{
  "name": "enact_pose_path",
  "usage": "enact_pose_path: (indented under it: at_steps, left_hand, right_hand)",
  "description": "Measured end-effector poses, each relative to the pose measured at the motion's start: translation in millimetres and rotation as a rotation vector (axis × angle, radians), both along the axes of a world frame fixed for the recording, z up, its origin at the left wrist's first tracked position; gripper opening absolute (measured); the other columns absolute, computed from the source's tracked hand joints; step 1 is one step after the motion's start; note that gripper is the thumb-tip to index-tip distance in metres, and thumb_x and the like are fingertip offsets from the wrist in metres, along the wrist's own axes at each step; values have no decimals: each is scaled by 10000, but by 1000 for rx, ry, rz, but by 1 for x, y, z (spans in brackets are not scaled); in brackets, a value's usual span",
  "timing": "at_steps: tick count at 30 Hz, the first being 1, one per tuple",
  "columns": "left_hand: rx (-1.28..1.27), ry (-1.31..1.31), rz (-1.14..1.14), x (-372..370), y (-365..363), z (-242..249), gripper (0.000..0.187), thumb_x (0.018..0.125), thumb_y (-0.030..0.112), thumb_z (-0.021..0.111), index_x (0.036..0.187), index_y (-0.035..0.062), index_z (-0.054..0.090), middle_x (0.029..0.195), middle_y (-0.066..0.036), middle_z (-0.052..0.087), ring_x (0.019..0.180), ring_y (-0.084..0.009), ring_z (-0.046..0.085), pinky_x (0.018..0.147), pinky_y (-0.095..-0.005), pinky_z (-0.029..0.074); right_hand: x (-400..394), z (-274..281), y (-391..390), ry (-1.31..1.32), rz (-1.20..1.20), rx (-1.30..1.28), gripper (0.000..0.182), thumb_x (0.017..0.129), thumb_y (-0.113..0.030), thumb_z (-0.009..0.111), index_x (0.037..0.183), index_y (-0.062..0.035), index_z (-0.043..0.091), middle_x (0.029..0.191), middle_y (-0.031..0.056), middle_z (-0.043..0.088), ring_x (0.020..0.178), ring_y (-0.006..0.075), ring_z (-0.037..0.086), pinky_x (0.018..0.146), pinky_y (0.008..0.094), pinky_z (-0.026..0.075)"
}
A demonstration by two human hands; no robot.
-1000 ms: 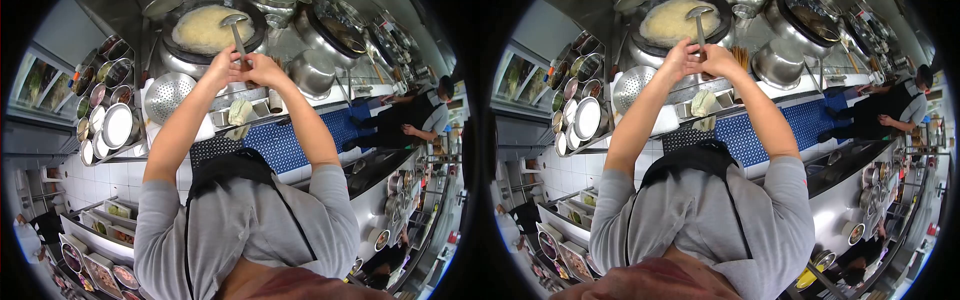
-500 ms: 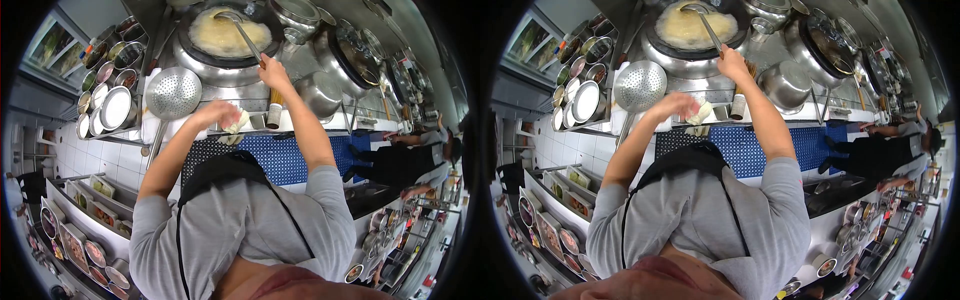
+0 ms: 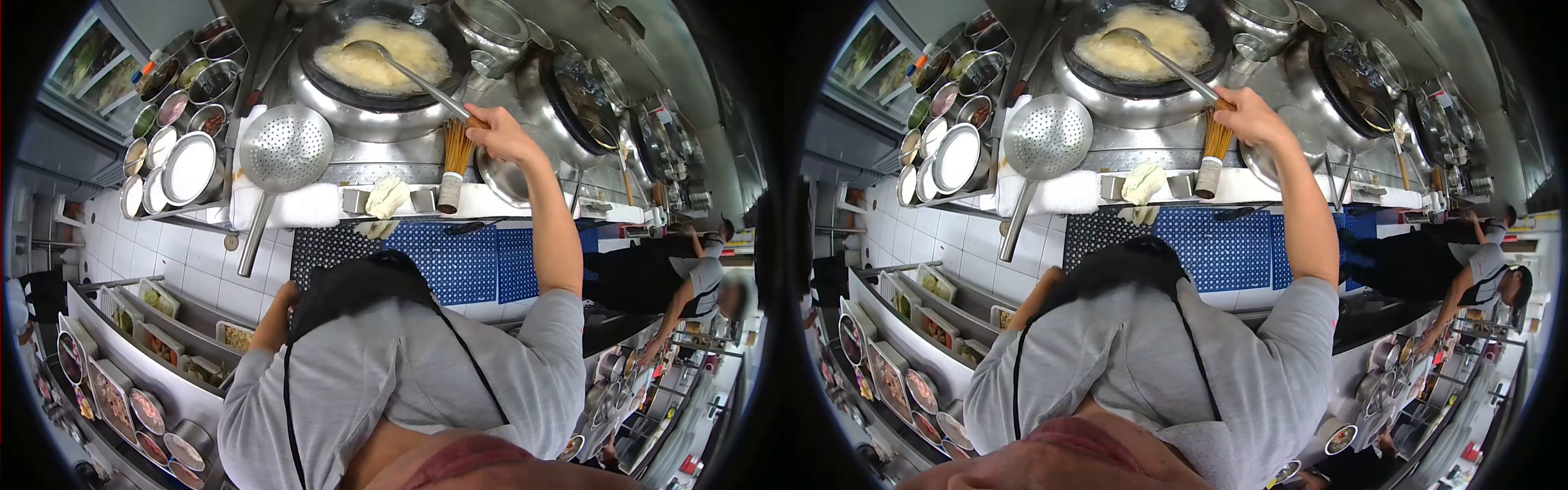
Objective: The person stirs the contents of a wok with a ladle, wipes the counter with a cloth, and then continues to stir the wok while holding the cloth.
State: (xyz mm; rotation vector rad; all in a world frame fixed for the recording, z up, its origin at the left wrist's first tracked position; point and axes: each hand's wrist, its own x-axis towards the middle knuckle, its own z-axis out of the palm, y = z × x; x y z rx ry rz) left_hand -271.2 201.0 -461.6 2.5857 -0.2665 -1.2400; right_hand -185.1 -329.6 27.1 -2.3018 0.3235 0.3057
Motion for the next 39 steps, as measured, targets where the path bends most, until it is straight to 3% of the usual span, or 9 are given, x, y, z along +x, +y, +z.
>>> enact_pose_path:
  at_steps: [7, 10, 17, 24, 27, 30, 33, 37, 39]
  left_hand:
    - [-128, 126, 404, 17, 38, 19, 260, 813, 171, 609, 743, -71, 673, 625, -235, 654, 493, -291, 662, 500, -426, 541]
    - [-209, -38, 27, 37, 42, -26, 297, 833, 228, 584, 746, -37, 688, 633, -218, 659, 541, -285, 675, 573, -412, 553]
    - [-255, 66, 291, 54, -42, 38, 265, 846, 308, 566, 909, 126, 749, 887, -160, 729, 861, -341, 713, 810, -439, 551]
    - [-221, -100, 5, 38, -36, 57, 285, 827, 327, 608, 971, 130, 756, 974, -174, 724, 983, -333, 693, 882, -452, 535]
    - [-185, -80, 167, 31, 1, 7, 288, 839, 315, 608, 930, 80, 747, 910, -182, 725, 885, -328, 713, 852, -443, 554]
    - [-174, -86, 91, 25, 30, 2, 286, 851, 275, 609, 858, 14, 725, 795, -198, 712, 696, -312, 715, 735, -415, 582]
    - [-188, -96, -153, 20, 46, 8, 263, 853, 221, 600, 795, -15, 702, 692, -199, 686, 555, -281, 684, 615, -377, 576]
    - [-193, -15, 321, 11, 36, 24, 233, 836, 209, 616, 828, 3, 726, 696, -184, 694, 566, -251, 693, 583, -359, 558]
    - [-231, -55, 267, 15, 32, 19, 241, 832, 216, 618, 843, 2, 729, 716, -179, 703, 601, -259, 704, 606, -374, 563]
  right_hand:
    - [-45, 16, -4, -199, 198, -588, 591, 854, -104, 609, 1432, -75, 487, 813, 191, 674, 694, 359, 653, 664, 425, 518]
    - [-57, 12, 25, -110, 87, -709, 577, 862, -91, 592, 1426, -58, 474, 927, 277, 673, 873, 453, 649, 793, 510, 512]
    - [-38, -48, 45, -146, -11, -733, 564, 878, -94, 550, 1422, 1, 437, 898, 299, 672, 867, 470, 661, 813, 547, 519]
    - [15, -93, 42, -209, 4, -750, 495, 863, -10, 487, 1349, 78, 454, 915, 280, 686, 908, 428, 682, 820, 507, 540]
    - [39, -97, 46, -199, -39, -692, 510, 859, -26, 527, 1350, 85, 444, 945, 292, 682, 930, 431, 679, 836, 501, 541]
    - [62, -113, 47, -252, -60, -662, 488, 844, -66, 589, 1313, -36, 457, 921, 284, 682, 905, 460, 667, 833, 546, 528]
    - [80, -126, 48, -258, -56, -640, 511, 839, -92, 612, 1323, -36, 459, 921, 265, 686, 910, 443, 670, 839, 535, 527]
    - [63, -113, 48, -278, 23, -658, 538, 840, -105, 619, 1356, -72, 469, 933, 237, 692, 910, 427, 671, 842, 524, 522]
    - [48, -96, 47, -247, 67, -691, 564, 838, -99, 616, 1383, -101, 471, 939, 230, 691, 908, 424, 670, 840, 521, 520]
